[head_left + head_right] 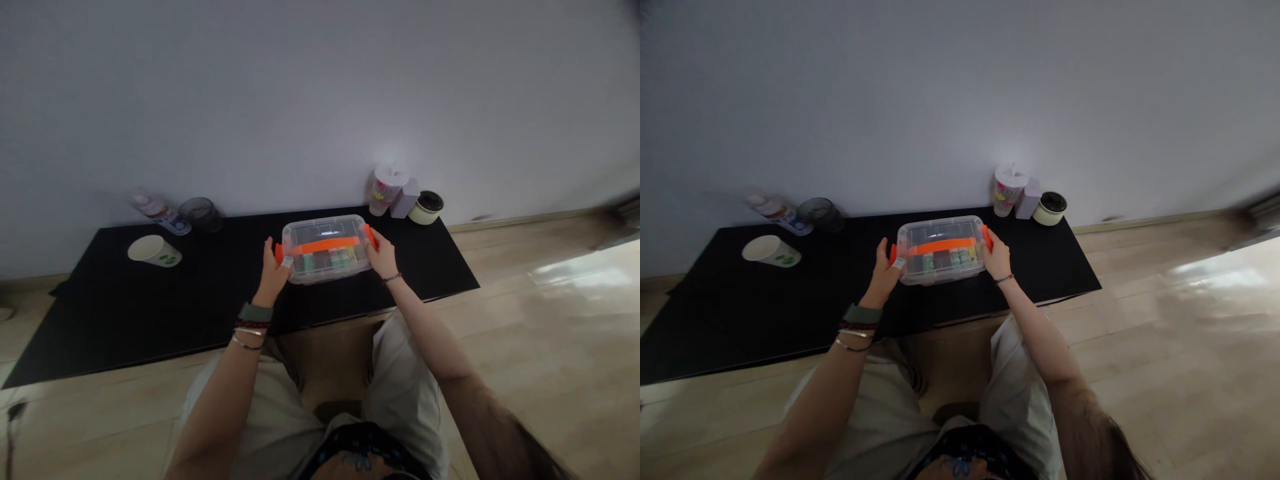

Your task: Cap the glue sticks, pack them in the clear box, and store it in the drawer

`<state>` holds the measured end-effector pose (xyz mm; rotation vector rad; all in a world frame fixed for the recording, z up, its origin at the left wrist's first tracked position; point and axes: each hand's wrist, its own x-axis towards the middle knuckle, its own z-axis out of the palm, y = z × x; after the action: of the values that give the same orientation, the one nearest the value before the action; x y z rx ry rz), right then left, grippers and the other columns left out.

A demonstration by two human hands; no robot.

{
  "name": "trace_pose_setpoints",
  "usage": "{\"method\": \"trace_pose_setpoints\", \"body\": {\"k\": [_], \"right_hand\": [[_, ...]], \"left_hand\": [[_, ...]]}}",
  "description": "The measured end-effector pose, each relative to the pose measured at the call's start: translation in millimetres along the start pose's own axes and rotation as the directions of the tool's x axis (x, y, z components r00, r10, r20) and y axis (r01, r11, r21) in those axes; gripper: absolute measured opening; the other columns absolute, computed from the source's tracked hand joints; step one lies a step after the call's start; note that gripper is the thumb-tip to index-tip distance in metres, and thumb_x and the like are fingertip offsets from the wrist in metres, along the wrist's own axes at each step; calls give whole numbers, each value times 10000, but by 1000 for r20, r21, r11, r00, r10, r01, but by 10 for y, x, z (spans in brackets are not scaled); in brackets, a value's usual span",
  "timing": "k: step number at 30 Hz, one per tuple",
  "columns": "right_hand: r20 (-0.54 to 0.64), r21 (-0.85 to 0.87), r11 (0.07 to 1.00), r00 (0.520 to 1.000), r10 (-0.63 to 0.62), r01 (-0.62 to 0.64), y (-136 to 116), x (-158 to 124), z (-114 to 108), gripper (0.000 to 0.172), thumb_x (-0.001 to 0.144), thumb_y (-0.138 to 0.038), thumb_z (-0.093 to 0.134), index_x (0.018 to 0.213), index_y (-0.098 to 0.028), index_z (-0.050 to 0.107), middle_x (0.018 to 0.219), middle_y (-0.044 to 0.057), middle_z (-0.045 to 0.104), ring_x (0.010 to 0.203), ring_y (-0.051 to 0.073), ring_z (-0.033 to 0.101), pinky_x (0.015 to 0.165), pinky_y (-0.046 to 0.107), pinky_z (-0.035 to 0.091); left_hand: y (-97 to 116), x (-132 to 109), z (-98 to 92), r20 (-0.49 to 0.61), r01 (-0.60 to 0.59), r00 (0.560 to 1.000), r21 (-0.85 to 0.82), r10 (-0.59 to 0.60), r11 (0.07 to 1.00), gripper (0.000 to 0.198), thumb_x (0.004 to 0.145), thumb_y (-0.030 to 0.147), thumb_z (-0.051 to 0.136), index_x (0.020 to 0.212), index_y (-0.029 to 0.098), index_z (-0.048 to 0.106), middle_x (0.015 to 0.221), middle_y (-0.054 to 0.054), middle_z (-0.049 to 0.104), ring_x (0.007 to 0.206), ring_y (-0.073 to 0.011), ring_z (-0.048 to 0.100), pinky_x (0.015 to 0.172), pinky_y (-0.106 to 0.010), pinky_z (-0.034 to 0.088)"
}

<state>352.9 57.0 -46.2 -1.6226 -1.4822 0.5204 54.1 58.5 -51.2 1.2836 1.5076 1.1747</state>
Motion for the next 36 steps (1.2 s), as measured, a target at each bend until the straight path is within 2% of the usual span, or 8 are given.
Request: {"method": "trace_pose_setpoints", "body": {"k": [5,9,13,16,19,24,27,36], "right_hand": [[-22,-32,999,1000,19,-20,-72,-8,2,453,908,-368,527,1312,-192,634,1297,99,676,1198,305,640,1058,497,489],[-17,-24,1000,1000,11,-12,-66,10,-22,473,909,-390,530,1327,-182,611,1289,130,674,1193,305,637,1072,504,471],[31,57,995,996,-78,76,-20,37,9,616,889,-473,563,1412,-149,523,1427,167,562,1320,296,535,1133,501,409],[68,137,988,995,-80,70,16,36,106,692,882,-496,564,1467,-142,458,1478,165,510,1365,279,492,1164,486,374],[19,137,988,997,-72,69,36,16,198,665,891,-457,533,1474,-146,452,1486,154,504,1381,275,473,1193,494,325],[19,100,994,999,-49,47,14,-9,216,635,899,-392,496,1483,-148,446,1489,148,503,1385,271,469,1202,504,303],[17,95,995,999,-41,39,-2,-12,205,621,902,-363,482,1487,-157,444,1500,135,495,1398,263,455,1208,504,293],[33,79,997,999,-29,26,-18,-6,199,622,887,-324,489,1486,-161,449,1477,131,520,1386,265,469,1202,506,306]], "left_hand": [[78,-41,49,-10,246,965,-320,-263,915,770,863,273,678,1522,220,285,1519,-170,457,1365,-258,504,1126,-422,428],[125,-51,35,81,368,923,-466,-376,804,566,769,237,749,1292,158,547,1180,-124,689,983,-218,706,840,-355,597],[111,-49,33,135,330,942,-527,-307,783,480,678,253,801,1120,146,649,1038,-85,724,907,-208,713,818,-351,599],[71,-26,63,20,177,981,-513,-194,840,551,661,236,798,1187,176,646,1206,-99,697,1125,-244,663,1001,-394,533],[35,3,97,-41,78,993,-439,-107,895,626,690,234,774,1293,197,610,1387,-107,609,1302,-271,558,1138,-418,419],[13,16,150,0,83,996,-326,-88,942,825,760,266,749,1505,199,403,1562,-133,421,1391,-296,467,1169,-440,380],[-3,17,173,8,80,997,-288,-82,954,829,816,247,687,1553,206,312,1600,-131,356,1429,-283,419,1187,-438,355],[59,17,133,-24,33,999,-191,-38,981,757,817,230,668,1520,183,388,1576,-125,404,1433,-294,412,1207,-442,323]]}}
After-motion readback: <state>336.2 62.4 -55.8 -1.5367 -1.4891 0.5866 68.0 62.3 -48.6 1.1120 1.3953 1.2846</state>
